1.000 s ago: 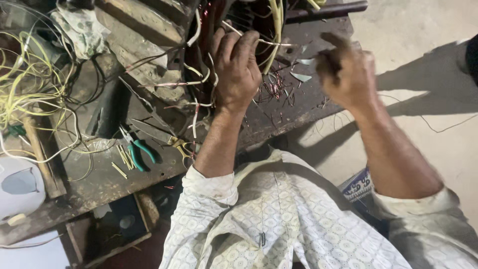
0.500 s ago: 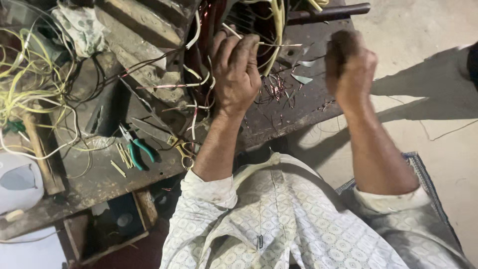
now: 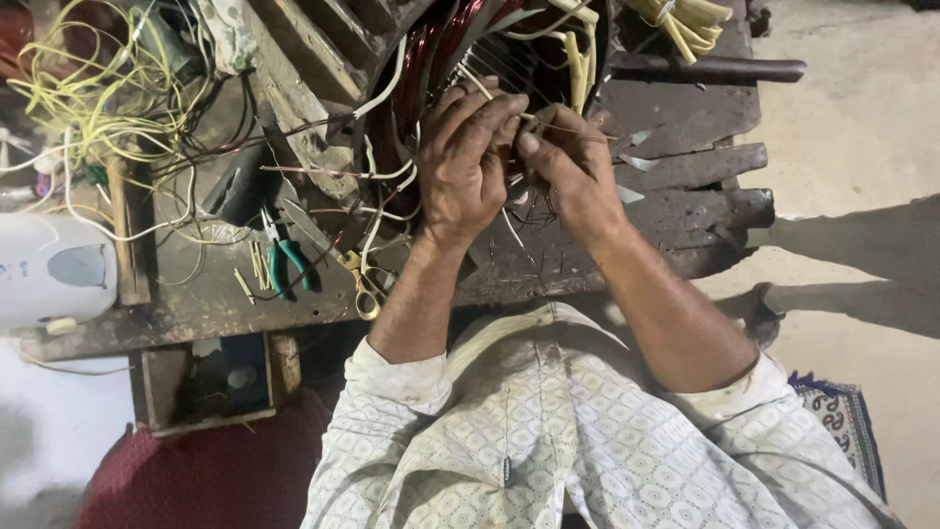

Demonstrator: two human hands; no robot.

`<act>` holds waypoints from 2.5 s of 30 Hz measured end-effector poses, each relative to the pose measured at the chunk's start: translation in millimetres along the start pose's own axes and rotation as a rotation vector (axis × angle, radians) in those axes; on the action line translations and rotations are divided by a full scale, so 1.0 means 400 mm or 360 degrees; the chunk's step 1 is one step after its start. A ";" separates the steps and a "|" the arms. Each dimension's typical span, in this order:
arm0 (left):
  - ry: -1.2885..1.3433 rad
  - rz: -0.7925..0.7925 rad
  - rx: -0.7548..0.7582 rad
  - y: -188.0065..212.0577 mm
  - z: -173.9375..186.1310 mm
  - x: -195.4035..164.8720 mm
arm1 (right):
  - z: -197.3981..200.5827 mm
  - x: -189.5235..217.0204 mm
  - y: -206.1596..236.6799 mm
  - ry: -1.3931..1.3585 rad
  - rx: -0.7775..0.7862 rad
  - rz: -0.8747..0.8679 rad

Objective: The person winds thin copper wire by hand around the slots of a motor stator core. They repeatedly insert, wrap, and pull the wire through the slots, occasionally using pliers to adjust or secure the wire. The work continues throughout the clip with no visible completion state shown.

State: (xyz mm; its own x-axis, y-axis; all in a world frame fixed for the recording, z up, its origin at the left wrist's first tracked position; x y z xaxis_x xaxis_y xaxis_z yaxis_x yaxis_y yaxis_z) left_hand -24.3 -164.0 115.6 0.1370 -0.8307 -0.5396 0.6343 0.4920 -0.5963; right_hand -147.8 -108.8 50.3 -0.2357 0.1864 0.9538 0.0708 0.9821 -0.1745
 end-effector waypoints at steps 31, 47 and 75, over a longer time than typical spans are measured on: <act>0.0085 -0.0070 -0.0085 -0.013 -0.014 0.018 | 0.186 0.191 0.017 0.2175 0.0066 0.1060; 0.0045 -0.0014 -0.0049 -0.021 -0.018 0.015 | 0.054 0.258 0.097 0.2307 0.0466 0.1454; 0.0035 0.0122 0.0066 0.015 -0.055 0.043 | 0.012 -0.058 0.047 -0.0840 -0.0520 -0.0456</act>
State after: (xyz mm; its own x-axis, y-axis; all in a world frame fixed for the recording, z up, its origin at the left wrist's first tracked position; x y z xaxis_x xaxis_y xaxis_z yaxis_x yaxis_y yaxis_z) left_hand -35.0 -169.4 89.6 0.1697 -0.7850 -0.5958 0.6536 0.5421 -0.5281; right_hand -145.7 -94.7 23.6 -0.7241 -0.0102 0.6896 0.2047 0.9516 0.2291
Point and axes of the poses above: each hand's wrist, its own y-axis away from the middle knuckle, its own z-axis out of the back of the hand, x = y × z, the point moved 9 cm from there along -y, towards the middle knuckle, and after that the axes turned 15 degrees about x, right-handed, at the moved point
